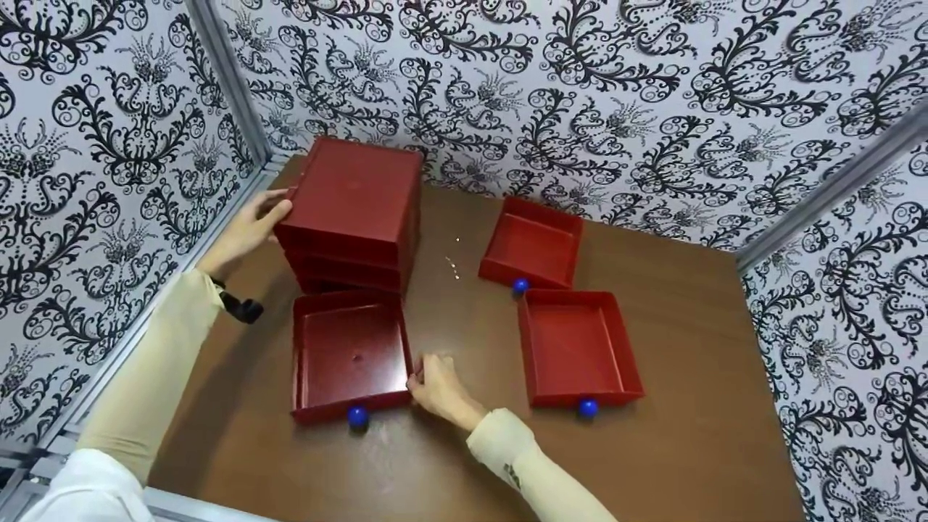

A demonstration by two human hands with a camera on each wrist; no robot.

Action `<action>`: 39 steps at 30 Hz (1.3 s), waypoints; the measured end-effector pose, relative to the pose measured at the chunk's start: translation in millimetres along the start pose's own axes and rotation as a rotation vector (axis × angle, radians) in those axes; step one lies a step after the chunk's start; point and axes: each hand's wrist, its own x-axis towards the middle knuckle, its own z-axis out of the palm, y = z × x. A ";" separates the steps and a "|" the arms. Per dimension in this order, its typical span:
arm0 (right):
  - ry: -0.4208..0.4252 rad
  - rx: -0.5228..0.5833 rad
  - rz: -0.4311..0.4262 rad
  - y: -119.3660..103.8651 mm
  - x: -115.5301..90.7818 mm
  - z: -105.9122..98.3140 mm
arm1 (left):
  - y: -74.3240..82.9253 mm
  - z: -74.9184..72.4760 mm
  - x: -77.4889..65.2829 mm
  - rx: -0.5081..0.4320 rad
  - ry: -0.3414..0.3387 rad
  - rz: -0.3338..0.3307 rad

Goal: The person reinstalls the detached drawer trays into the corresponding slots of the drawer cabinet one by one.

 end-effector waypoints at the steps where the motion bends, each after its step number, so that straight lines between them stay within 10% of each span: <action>1: 0.011 -0.014 -0.007 0.0 0.5 1.0 | -0.3 0.0 -0.1 0.003 -0.003 -0.004; 16: 0.118 -0.097 -0.023 -3.1 11.8 11.1 | 0.8 -1.1 -0.2 0.000 -0.009 -0.013; 39: 0.141 0.079 0.056 -10.6 30.6 24.1 | 0.2 1.4 -0.2 0.023 0.000 0.016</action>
